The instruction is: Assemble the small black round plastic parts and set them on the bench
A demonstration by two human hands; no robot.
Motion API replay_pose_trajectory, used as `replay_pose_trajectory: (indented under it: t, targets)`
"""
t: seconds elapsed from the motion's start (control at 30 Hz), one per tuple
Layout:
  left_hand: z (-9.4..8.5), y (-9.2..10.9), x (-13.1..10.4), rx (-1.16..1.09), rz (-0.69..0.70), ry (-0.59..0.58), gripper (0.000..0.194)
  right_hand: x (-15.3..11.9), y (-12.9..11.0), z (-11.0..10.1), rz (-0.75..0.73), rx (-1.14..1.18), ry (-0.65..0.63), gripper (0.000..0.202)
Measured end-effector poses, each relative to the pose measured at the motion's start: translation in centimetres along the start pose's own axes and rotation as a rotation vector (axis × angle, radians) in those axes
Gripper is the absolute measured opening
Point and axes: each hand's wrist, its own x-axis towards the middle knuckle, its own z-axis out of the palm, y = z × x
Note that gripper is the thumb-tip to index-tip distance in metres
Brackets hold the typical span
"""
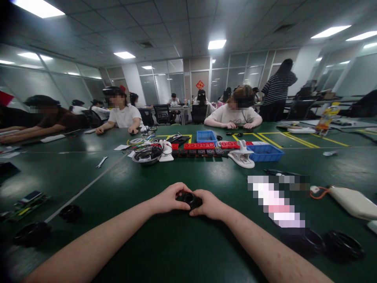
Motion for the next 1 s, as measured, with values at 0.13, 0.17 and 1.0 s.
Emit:
replay_pose_trajectory:
  t: [0.13, 0.17, 1.0]
  targets:
    - [1.4, 0.4, -0.1, 0.056, -0.087, 0.199, 0.04, 0.4, 0.0, 1.3, 0.094, -0.162, 0.212, 0.032]
    - [1.8, 0.6, -0.1, 0.081, -0.119, 0.266, 0.039, 0.5, -0.1, 1.7, 0.125, -0.216, 0.27, 0.031]
    - [-0.9, -0.2, -0.2, -0.034, 0.063, -0.039, 0.047, -0.6, -1.4, -1.3, -0.016, 0.021, -0.123, 0.03]
